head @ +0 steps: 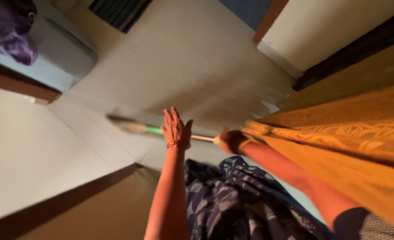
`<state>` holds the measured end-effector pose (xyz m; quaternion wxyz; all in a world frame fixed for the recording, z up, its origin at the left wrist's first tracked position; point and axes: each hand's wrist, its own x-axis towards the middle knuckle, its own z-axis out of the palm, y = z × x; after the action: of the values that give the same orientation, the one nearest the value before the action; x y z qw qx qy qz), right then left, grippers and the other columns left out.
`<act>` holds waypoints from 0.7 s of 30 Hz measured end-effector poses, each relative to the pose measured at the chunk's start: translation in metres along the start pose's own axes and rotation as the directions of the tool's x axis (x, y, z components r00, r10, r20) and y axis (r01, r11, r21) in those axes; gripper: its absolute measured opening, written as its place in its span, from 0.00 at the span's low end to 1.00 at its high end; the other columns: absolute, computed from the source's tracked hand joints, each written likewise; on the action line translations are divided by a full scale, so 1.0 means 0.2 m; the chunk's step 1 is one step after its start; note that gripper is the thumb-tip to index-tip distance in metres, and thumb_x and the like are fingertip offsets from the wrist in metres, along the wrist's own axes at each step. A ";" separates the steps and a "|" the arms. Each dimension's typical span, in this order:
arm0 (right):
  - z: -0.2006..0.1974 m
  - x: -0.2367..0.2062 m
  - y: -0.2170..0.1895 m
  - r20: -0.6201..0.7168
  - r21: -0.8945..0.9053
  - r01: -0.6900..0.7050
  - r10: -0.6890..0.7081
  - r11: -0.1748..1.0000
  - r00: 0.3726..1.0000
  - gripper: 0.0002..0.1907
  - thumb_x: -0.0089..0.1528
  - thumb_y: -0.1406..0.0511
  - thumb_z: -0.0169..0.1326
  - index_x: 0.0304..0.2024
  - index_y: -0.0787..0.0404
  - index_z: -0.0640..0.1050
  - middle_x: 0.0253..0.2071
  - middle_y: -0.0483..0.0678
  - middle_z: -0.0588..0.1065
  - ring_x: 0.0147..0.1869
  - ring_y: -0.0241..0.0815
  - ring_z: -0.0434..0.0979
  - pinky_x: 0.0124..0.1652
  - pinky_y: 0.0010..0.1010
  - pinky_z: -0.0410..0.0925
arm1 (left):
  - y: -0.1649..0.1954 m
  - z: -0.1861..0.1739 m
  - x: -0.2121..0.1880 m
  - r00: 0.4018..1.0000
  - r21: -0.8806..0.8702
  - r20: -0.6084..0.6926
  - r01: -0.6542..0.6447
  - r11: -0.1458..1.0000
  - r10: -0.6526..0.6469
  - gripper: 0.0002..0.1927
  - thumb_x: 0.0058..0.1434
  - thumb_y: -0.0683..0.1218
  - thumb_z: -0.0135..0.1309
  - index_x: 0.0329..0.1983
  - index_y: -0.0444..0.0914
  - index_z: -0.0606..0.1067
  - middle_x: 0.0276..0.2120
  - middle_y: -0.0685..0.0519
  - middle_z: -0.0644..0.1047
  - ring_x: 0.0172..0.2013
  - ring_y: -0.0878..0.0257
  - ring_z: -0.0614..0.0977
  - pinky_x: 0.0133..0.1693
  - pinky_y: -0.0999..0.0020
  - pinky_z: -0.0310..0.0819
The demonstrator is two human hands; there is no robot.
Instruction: The person sweeps scattered debris across a tiled floor using a long-handled broom, moving around furniture and curtains to gather the pieces. They sweep near a counter, a doorway, and under a table, pushing the debris along the floor.
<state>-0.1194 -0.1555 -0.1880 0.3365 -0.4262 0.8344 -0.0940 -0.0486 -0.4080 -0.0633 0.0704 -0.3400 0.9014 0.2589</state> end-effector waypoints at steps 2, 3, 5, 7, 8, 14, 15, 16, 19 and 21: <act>-0.03 0.12 -0.13 -0.005 -0.063 0.010 -0.010 0.998 1.000 0.17 0.65 0.58 0.51 0.52 0.59 0.73 0.40 0.53 0.80 0.45 0.57 0.81 0.44 0.48 0.72 | -0.04 -0.04 0.05 1.000 0.027 0.014 -0.011 1.000 0.011 0.49 0.60 0.63 0.58 0.77 0.40 0.51 0.77 0.41 0.49 0.74 0.48 0.54 0.67 0.36 0.51; -0.06 0.19 -0.20 -0.042 -0.100 0.027 -0.031 0.995 0.999 0.20 0.63 0.58 0.53 0.54 0.61 0.72 0.40 0.55 0.79 0.45 0.60 0.80 0.43 0.51 0.71 | -0.07 -0.06 0.11 0.999 0.039 0.012 -0.032 0.999 0.031 0.49 0.61 0.63 0.58 0.77 0.39 0.50 0.77 0.41 0.48 0.74 0.47 0.54 0.67 0.35 0.51; -0.19 0.28 -0.31 0.026 -0.056 -0.109 0.110 0.992 0.994 0.18 0.62 0.56 0.53 0.50 0.57 0.74 0.40 0.55 0.79 0.48 0.60 0.79 0.46 0.51 0.71 | -0.14 -0.15 0.18 0.998 0.080 0.015 -0.065 0.995 0.064 0.50 0.61 0.64 0.58 0.77 0.40 0.49 0.77 0.40 0.47 0.75 0.47 0.52 0.67 0.35 0.50; -0.33 0.43 -0.37 0.065 -0.001 -0.202 0.201 0.979 0.977 0.17 0.62 0.55 0.53 0.47 0.57 0.77 0.41 0.56 0.79 0.49 0.61 0.79 0.48 0.51 0.71 | -0.26 -0.24 0.30 0.998 0.119 0.007 -0.070 0.990 0.069 0.51 0.60 0.64 0.58 0.78 0.41 0.49 0.77 0.40 0.47 0.75 0.47 0.51 0.67 0.36 0.49; -0.38 0.50 -0.40 0.076 0.052 -0.238 0.234 0.970 0.969 0.17 0.62 0.54 0.52 0.46 0.58 0.78 0.42 0.57 0.80 0.49 0.61 0.79 0.48 0.51 0.71 | -0.33 -0.30 0.34 0.996 0.115 0.011 -0.084 0.990 0.083 0.52 0.60 0.65 0.58 0.78 0.40 0.47 0.77 0.40 0.46 0.75 0.46 0.51 0.67 0.36 0.48; -0.55 0.80 -0.39 0.127 0.286 -0.543 0.530 0.790 0.838 0.25 0.62 0.46 0.50 0.37 0.60 0.82 0.34 0.58 0.82 0.38 0.54 0.83 0.42 0.45 0.72 | -0.46 -0.49 0.67 0.988 0.087 0.022 -0.153 0.984 0.152 0.56 0.61 0.68 0.55 0.78 0.36 0.41 0.77 0.39 0.46 0.75 0.44 0.49 0.69 0.37 0.44; -0.56 0.81 -0.38 0.200 0.311 -0.616 0.584 0.723 0.787 0.27 0.63 0.45 0.49 0.35 0.61 0.82 0.30 0.57 0.83 0.34 0.51 0.84 0.40 0.43 0.73 | -0.45 -0.49 0.71 0.987 0.087 0.023 -0.160 0.983 0.159 0.57 0.61 0.69 0.55 0.78 0.36 0.41 0.77 0.39 0.46 0.75 0.44 0.48 0.69 0.37 0.45; -0.56 0.80 -0.37 0.185 0.394 -0.630 0.614 0.669 0.767 0.26 0.63 0.46 0.49 0.35 0.61 0.81 0.28 0.55 0.82 0.32 0.51 0.84 0.39 0.44 0.73 | -0.43 -0.49 0.72 0.986 0.088 0.026 -0.166 0.982 0.164 0.58 0.60 0.69 0.55 0.78 0.35 0.40 0.76 0.39 0.45 0.75 0.44 0.48 0.69 0.37 0.45; -0.53 0.76 -0.40 0.144 0.540 -0.602 0.640 0.588 0.755 0.25 0.63 0.47 0.49 0.32 0.61 0.80 0.23 0.53 0.79 0.28 0.50 0.82 0.35 0.42 0.74 | -0.41 -0.46 0.71 0.979 0.067 0.059 -0.198 0.978 0.195 0.58 0.60 0.69 0.55 0.78 0.35 0.40 0.77 0.38 0.45 0.75 0.45 0.48 0.69 0.38 0.45; -0.47 0.68 -0.47 0.100 0.519 -0.541 0.581 0.662 0.808 0.31 0.65 0.46 0.47 0.27 0.65 0.81 0.21 0.53 0.78 0.26 0.49 0.81 0.34 0.39 0.73 | -0.40 -0.45 0.69 0.978 0.066 0.077 -0.201 0.977 0.195 0.57 0.61 0.69 0.55 0.78 0.36 0.41 0.77 0.39 0.44 0.75 0.45 0.48 0.69 0.38 0.44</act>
<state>-0.1751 -0.3310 -0.1418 0.4205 -0.0360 0.8782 -0.2252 -0.0977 -0.5841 -0.0619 0.0884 -0.2363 0.9366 0.2432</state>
